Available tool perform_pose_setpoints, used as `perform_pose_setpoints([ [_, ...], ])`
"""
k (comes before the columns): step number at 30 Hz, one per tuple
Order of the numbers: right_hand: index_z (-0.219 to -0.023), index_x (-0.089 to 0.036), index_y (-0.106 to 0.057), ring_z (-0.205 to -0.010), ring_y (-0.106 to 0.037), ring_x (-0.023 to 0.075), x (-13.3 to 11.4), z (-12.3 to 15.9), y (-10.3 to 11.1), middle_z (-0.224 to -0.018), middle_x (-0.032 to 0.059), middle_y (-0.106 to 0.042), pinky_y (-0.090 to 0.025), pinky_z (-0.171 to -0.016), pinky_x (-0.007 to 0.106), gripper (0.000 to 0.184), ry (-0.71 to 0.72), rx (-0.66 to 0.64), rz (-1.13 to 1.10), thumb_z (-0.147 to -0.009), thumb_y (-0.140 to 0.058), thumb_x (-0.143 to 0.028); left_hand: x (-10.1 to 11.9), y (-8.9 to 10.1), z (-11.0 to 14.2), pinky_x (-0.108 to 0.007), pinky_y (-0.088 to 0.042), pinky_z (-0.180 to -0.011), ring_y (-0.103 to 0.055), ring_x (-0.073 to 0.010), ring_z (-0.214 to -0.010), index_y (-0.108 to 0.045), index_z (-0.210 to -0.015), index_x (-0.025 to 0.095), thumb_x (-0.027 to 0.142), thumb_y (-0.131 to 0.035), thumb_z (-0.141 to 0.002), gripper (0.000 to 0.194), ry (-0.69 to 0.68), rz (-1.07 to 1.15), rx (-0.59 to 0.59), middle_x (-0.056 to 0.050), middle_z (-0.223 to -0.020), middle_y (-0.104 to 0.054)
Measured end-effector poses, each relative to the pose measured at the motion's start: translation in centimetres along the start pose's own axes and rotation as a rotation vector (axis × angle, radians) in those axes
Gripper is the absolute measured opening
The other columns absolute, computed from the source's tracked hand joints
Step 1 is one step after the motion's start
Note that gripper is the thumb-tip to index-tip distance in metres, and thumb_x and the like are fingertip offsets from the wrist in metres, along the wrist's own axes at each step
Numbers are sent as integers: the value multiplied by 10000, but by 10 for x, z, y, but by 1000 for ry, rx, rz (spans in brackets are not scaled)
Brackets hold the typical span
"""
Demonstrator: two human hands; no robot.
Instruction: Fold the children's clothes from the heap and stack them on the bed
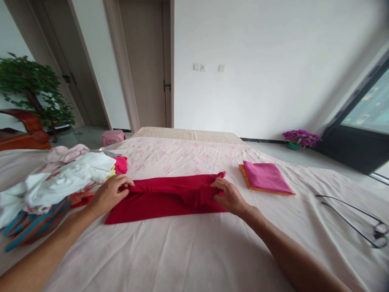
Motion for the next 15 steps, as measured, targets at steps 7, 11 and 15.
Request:
perform_pose_setpoints([
  [7,-830,-211,-690,-792,-598,176,-3,20,-9,-809,4,-698,-422,-814,316,303,130,-174,58,-621,-565,-31,15,-12,25,-322,-444,-957,-611,-213,-1040,-620,-1060,239,161,-520,-734,350,-88,-5,-109,-29,-1085,-676],
  [11,-809,-202,-701,-813,-604,173,-4,20,-2,-820,10,-698,-435,-832,317,377,150,-124,-121,-572,-505,16,19,-17,28,-321,-456,-915,-612,-217,-1001,-645,-1014,249,210,-522,-774,272,-65,-74,-110,-30,-1009,-671],
  [15,-775,-187,-709,-782,-622,156,1,20,10,-837,12,-700,-466,-752,272,332,36,-333,-430,-601,-496,0,13,-19,30,-293,-456,-934,-606,-215,-1077,-648,-967,252,249,-537,-780,217,-59,-83,-100,-38,-1109,-653],
])
Point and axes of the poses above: each hand's wrist, its own z-axis away from the middle knuckle, its own y-axis out of the back of the hand, x = y × z, the point moved 5 cm from there along -z, towards the middle knuckle
